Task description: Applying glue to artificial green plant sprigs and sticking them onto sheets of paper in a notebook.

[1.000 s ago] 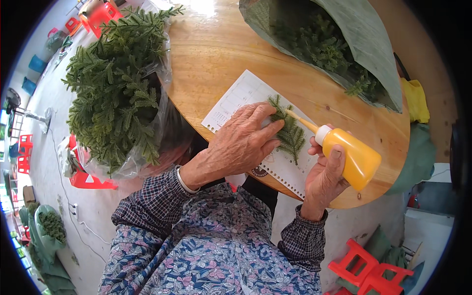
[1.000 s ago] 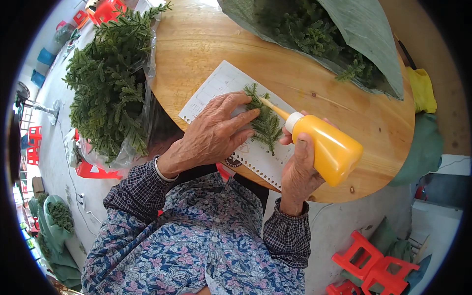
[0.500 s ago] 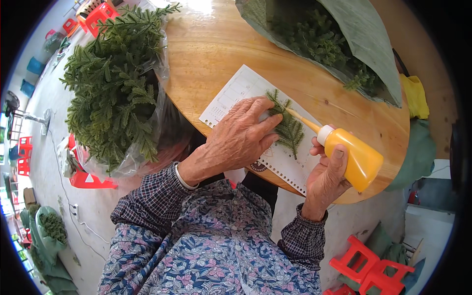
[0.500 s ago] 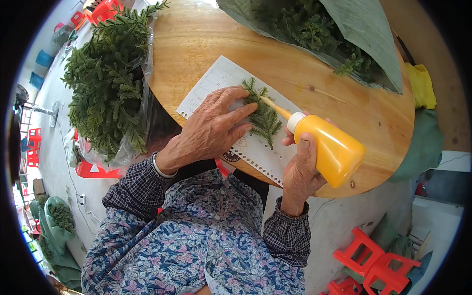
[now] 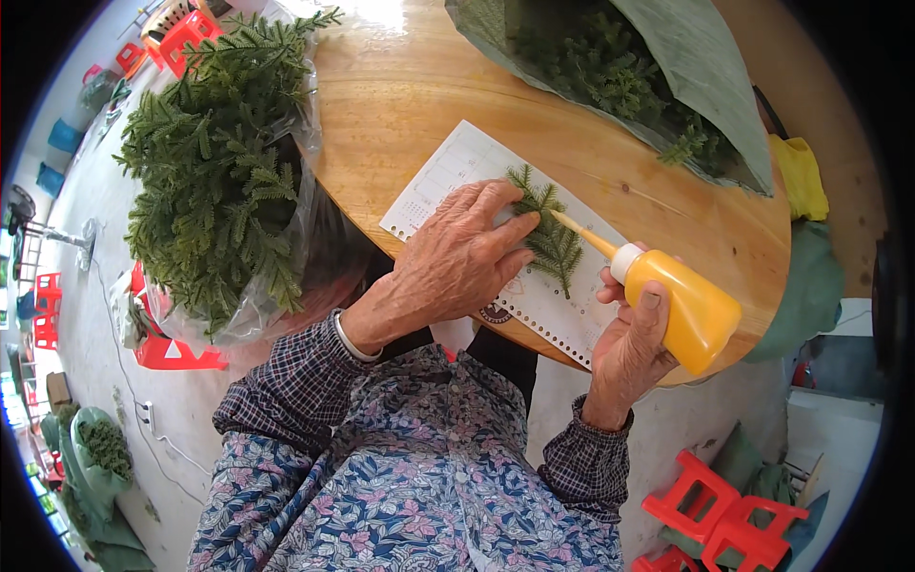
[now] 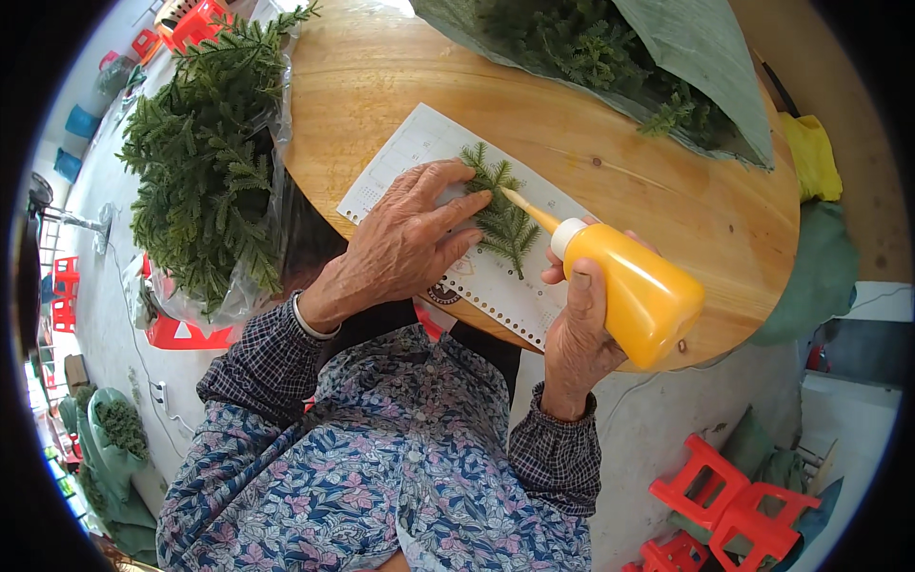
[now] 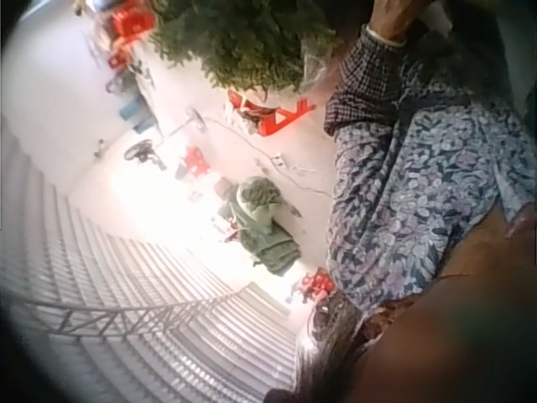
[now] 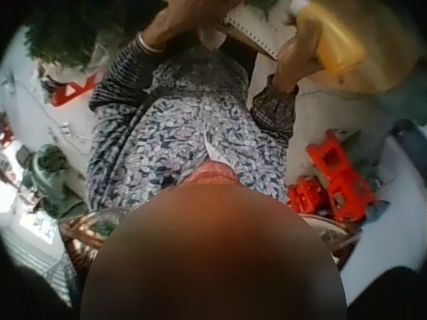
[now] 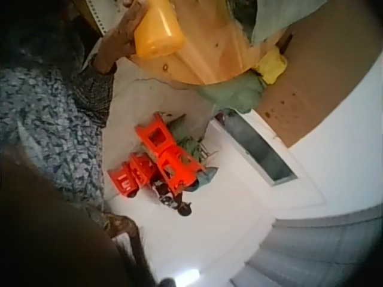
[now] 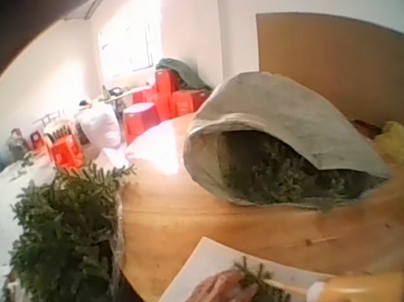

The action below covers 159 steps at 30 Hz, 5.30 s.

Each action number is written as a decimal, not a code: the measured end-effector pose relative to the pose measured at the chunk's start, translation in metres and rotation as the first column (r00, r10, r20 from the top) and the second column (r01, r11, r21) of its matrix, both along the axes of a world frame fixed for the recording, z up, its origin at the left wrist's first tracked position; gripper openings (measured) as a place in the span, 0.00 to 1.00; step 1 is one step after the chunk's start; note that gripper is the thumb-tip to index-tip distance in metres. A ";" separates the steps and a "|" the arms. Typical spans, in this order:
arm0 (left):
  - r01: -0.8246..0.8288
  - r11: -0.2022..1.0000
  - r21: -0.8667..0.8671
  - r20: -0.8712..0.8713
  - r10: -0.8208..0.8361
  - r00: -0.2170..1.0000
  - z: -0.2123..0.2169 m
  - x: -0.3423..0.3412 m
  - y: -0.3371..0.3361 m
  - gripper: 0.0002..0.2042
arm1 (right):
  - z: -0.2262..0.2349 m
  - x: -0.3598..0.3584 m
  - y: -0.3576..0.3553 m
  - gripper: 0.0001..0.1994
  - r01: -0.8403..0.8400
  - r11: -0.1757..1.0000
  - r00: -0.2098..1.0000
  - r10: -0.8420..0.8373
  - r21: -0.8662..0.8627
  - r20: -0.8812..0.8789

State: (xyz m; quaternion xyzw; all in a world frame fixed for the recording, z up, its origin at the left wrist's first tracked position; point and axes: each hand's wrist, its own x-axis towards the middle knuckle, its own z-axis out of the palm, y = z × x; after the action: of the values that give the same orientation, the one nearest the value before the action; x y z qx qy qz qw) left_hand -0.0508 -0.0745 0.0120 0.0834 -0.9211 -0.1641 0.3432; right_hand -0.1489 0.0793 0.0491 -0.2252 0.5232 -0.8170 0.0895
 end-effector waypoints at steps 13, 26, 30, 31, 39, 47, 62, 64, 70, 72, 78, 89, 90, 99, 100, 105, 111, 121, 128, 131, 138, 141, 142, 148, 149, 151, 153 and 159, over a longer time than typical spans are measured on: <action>-0.005 0.999 -0.032 0.003 0.005 1.000 -0.004 -0.001 0.000 0.14 | -0.001 0.003 0.010 0.23 0.010 1.000 1.000 -0.010 0.030 -0.012; 0.004 1.000 -0.016 -0.014 -0.004 1.000 -0.002 0.000 0.000 0.15 | 0.002 0.009 0.014 0.24 0.039 0.997 0.999 -0.036 0.068 -0.039; 0.003 1.000 -0.017 -0.012 -0.003 1.000 -0.003 0.000 0.000 0.14 | 0.002 0.009 0.018 0.24 0.033 0.998 0.999 -0.031 0.058 -0.035; 0.003 1.000 -0.019 -0.011 -0.003 1.000 -0.003 0.000 0.000 0.14 | 0.001 0.009 0.019 0.24 0.030 0.998 0.999 -0.028 0.051 -0.036; 0.008 1.000 -0.020 0.002 -0.008 1.000 -0.003 0.000 0.000 0.14 | -0.003 0.010 0.027 0.23 0.039 0.998 0.999 -0.038 0.041 -0.028; 0.005 1.000 0.011 -0.002 -0.005 1.000 -0.003 0.000 0.001 0.13 | -0.005 0.011 0.034 0.24 0.044 0.999 0.999 -0.044 -0.002 -0.030; 0.015 1.000 0.009 0.018 -0.015 1.000 -0.004 -0.001 0.000 0.14 | -0.014 0.016 0.048 0.24 0.094 0.995 0.995 -0.094 0.011 -0.016; 0.017 1.000 0.015 0.020 -0.017 1.000 -0.004 -0.001 0.001 0.14 | -0.016 0.015 0.050 0.24 0.105 0.994 0.994 -0.105 0.013 -0.009; 0.018 0.999 0.030 0.012 -0.018 1.000 -0.004 0.000 0.002 0.13 | -0.020 0.015 0.056 0.24 0.134 0.991 0.991 -0.134 0.015 0.018; 0.018 0.999 0.027 0.004 -0.018 1.000 -0.004 -0.001 0.001 0.13 | -0.021 0.015 0.058 0.25 0.135 0.991 0.990 -0.135 0.013 0.030; 0.019 0.999 0.041 -0.005 -0.019 1.000 -0.003 -0.002 0.002 0.13 | -0.023 0.015 0.063 0.25 0.138 0.990 0.990 -0.139 0.023 0.014; 0.019 1.000 0.025 0.009 -0.019 1.000 -0.004 -0.002 0.002 0.13 | -0.024 0.018 0.070 0.25 0.165 0.986 0.986 -0.165 0.014 0.000; 0.018 1.000 0.021 0.007 -0.018 1.000 -0.004 -0.002 0.002 0.13 | -0.024 0.019 0.071 0.25 0.165 0.986 0.986 -0.165 0.018 0.003; 0.004 1.000 0.017 0.016 -0.004 1.000 -0.002 -0.002 0.004 0.13 | -0.027 0.021 0.078 0.25 0.165 0.986 0.986 -0.165 0.018 -0.014; 0.003 1.000 0.017 0.017 -0.004 1.000 -0.002 -0.002 0.003 0.13 | -0.028 0.021 0.080 0.25 0.177 0.984 0.984 -0.176 0.022 -0.011; 0.001 1.000 0.018 0.021 -0.001 1.000 -0.001 -0.002 0.003 0.13 | -0.033 0.023 0.084 0.25 0.212 0.977 0.977 -0.212 0.028 0.001; 0.003 1.000 0.019 0.020 -0.004 1.000 0.000 -0.001 0.005 0.13 | -0.036 0.026 0.089 0.26 0.224 0.974 0.974 -0.225 0.014 0.038; 0.006 1.000 0.028 -0.001 -0.006 1.000 -0.002 -0.003 -0.002 0.12 | -0.040 0.023 0.087 0.28 0.261 0.965 0.964 -0.261 0.001 0.055; 0.149 0.988 0.049 -0.270 -0.130 0.954 -0.008 -0.018 -0.030 0.09 | -0.037 0.018 0.085 0.24 0.327 0.936 0.944 -0.318 -0.128 0.085; 0.045 0.994 0.104 -0.359 -0.005 0.933 -0.002 -0.003 -0.026 0.08 | -0.052 0.006 0.088 0.23 0.232 0.964 0.970 -0.219 -0.132 0.102; -0.002 0.962 0.274 -0.459 0.133 0.878 0.040 0.034 -0.071 0.07 | -0.041 0.004 0.058 0.20 0.500 0.852 0.862 -0.474 -0.156 0.176; -0.031 0.974 0.223 -0.368 0.113 0.923 0.045 0.059 -0.082 0.14 | -0.045 0.001 0.050 0.19 0.494 0.849 0.863 -0.450 -0.188 0.231; -0.020 0.984 0.179 -0.309 0.075 0.948 0.046 0.062 -0.082 0.17 | -0.045 -0.001 0.047 0.19 0.489 0.848 0.862 -0.436 -0.204 0.257; 0.162 0.986 0.029 -0.050 -0.161 0.986 0.008 -0.011 -0.013 0.28 | -0.063 -0.033 0.064 0.18 0.457 0.860 0.877 -0.393 -0.229 0.277; 0.179 0.984 -0.006 -0.088 -0.179 0.980 0.001 -0.021 -0.010 0.24 | -0.091 -0.053 0.076 0.18 0.420 0.879 0.905 -0.389 -0.225 0.171; 0.163 0.983 -0.082 -0.105 -0.171 0.980 -0.007 -0.029 -0.011 0.20 | -0.151 -0.091 0.095 0.18 0.365 0.904 0.923 -0.383 -0.221 -0.044; 0.149 0.977 -0.155 -0.125 -0.169 0.978 -0.009 -0.032 -0.016 0.15 | -0.156 -0.100 0.087 0.18 0.334 0.916 0.916 -0.371 -0.223 -0.153; 0.208 0.977 -0.051 -0.113 -0.213 0.971 0.004 -0.010 -0.023 0.05 | -0.038 -0.015 0.034 0.21 0.752 0.565 0.080 -0.591 -0.340 -0.803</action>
State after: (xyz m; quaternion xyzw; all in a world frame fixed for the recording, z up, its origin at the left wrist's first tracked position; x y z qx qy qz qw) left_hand -0.0603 -0.0977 0.0159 -0.0312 -0.9059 -0.1863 0.3791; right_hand -0.1636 0.1137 0.0108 -0.3243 0.5964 -0.4832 -0.5528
